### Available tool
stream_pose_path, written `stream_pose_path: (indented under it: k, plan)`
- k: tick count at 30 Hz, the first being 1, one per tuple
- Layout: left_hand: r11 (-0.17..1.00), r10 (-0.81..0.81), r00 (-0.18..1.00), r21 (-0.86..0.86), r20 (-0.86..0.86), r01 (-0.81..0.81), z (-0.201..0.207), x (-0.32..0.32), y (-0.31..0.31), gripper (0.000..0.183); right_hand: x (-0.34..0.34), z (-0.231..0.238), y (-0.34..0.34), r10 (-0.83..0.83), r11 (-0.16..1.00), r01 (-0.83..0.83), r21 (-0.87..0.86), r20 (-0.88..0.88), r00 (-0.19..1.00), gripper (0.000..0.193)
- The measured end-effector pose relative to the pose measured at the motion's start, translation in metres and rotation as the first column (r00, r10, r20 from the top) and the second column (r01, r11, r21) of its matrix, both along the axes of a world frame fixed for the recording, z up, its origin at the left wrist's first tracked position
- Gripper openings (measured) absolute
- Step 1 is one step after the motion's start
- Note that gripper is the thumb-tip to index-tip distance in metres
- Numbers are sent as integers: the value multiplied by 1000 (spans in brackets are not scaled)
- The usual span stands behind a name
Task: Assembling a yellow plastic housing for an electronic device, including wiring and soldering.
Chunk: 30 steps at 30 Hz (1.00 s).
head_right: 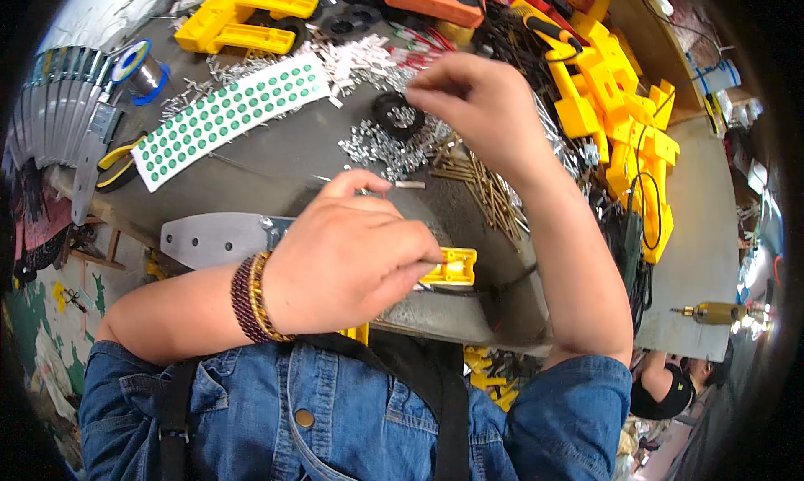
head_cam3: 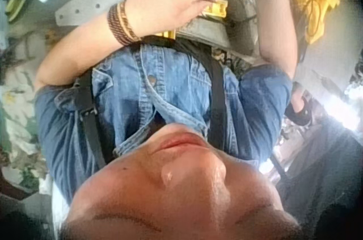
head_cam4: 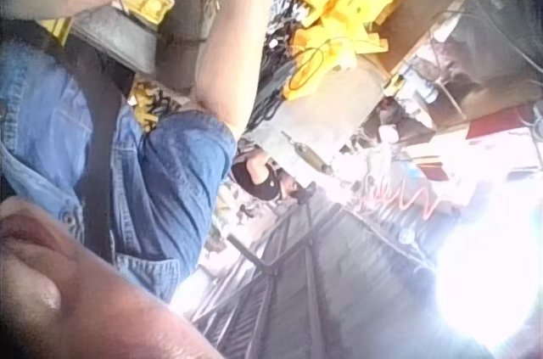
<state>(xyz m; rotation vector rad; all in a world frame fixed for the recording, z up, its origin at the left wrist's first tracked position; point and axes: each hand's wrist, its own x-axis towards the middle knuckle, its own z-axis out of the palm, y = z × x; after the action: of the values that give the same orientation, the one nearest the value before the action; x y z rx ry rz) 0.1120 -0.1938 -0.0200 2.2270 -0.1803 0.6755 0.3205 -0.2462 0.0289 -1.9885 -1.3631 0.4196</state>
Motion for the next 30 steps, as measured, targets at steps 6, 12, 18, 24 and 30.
stream_pose_path:
  k: [6, 12, 18, 24, 30]
  plan:
    - [1000, 15, 1000, 27, -5, -15, 2, 2, 0, 14, -38, 7, -126, 75, 989, 3, 145, -531, 844, 11]
    - [1000, 14, 999, 19, 40, -14, 3, 3, -1, 14, -47, -4, -146, -7, 973, 118, 198, -486, 874, 16]
    - [1000, 20, 999, 22, 38, -20, 4, 2, -2, 13, -54, -3, -136, -4, 978, 94, 184, -438, 899, 15]
    - [998, 24, 999, 56, 24, -25, 4, 3, -1, 12, -60, -6, -130, 45, 987, 38, 158, -488, 871, 12]
    - [1000, 11, 1000, 26, -25, -11, 4, 1, -2, 23, -63, -12, -127, 86, 986, -10, 169, -451, 888, 11]
